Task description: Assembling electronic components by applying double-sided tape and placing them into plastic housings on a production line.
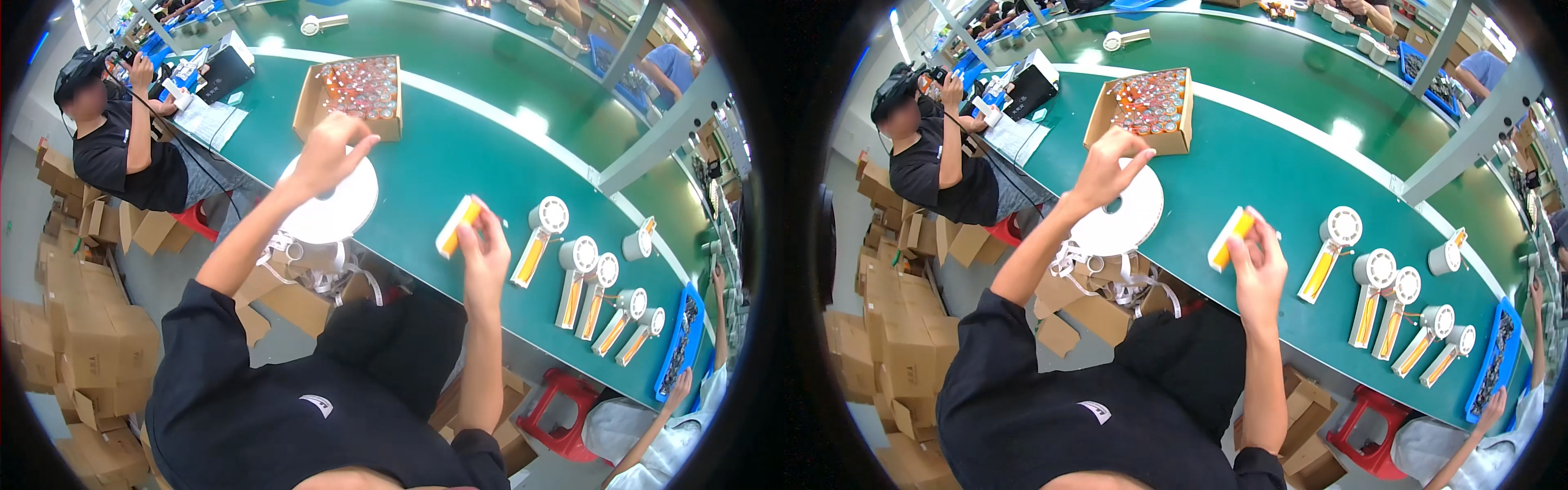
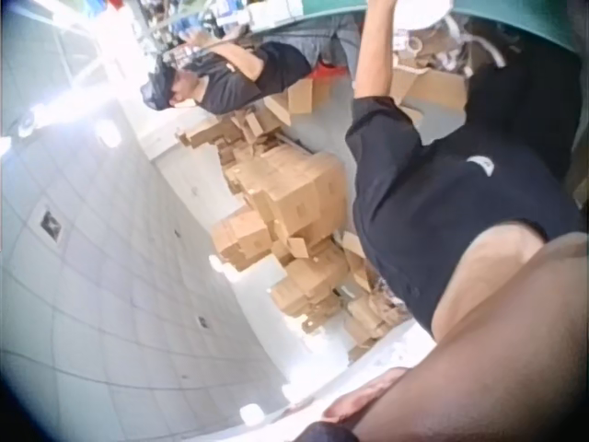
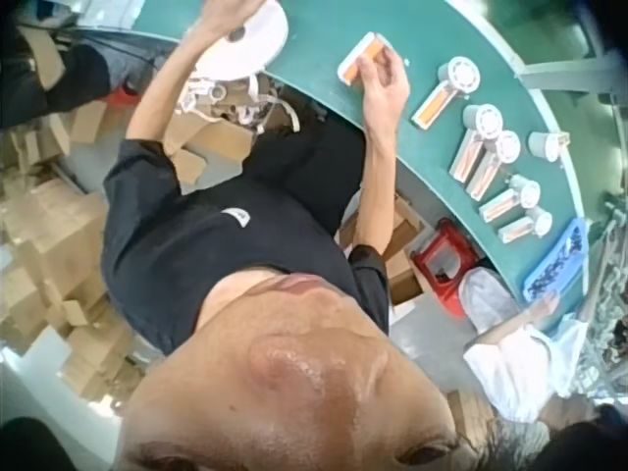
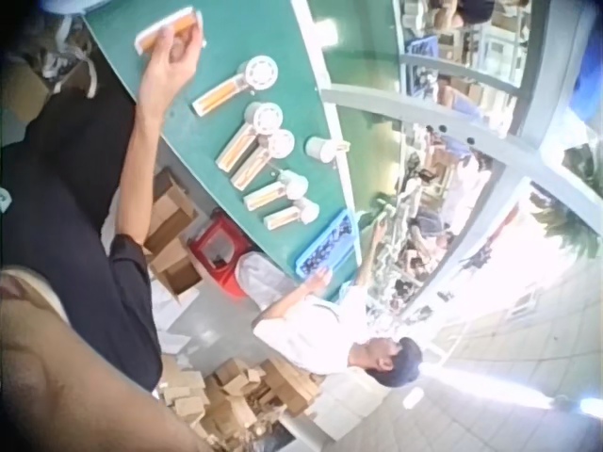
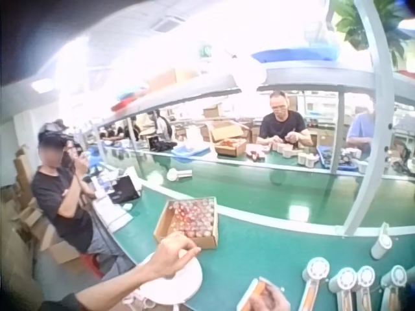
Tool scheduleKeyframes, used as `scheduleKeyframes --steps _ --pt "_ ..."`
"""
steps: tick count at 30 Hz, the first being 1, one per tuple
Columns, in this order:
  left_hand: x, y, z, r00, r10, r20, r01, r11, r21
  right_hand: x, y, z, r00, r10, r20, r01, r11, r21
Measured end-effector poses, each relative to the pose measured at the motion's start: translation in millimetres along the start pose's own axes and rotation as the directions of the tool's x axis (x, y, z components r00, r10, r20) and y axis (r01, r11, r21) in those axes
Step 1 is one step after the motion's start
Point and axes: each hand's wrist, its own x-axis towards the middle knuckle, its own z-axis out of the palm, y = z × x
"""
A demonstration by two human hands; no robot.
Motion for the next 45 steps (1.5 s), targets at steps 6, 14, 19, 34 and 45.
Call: scheduleKeyframes --steps 6,14,19,34,45 --pt "77.8 -118.7 -14.3 0.994 0.054 -0.096 -0.018 0.937 0.348 114.7 37.0 45.6 0.967 -0.124 -0.221 0.145 0.986 0.085" --pt "139.7 -316.2 -0.8 0.863 -0.432 -0.262 0.504 0.692 0.516 158.1 77.8 65.5 0.854 -0.368 -0.369 0.186 0.877 -0.444" --pt "182.2 -382.5 26.8 0.742 -0.625 -0.244 0.647 0.571 0.505 158.4 69.5 67.6 0.915 -0.266 -0.304 0.081 0.857 -0.508" --pt "216.1 -493.5 52.8 0.788 -0.564 0.248 0.258 0.667 0.699 163.0 70.5 62.8 0.923 -0.238 -0.301 0.043 0.843 -0.536" --pt "208.8 -421.7 41.8 0.914 -0.389 0.113 0.249 0.759 0.602 162.2 70.6 67.1 0.914 -0.224 -0.337 0.035 0.874 -0.485"
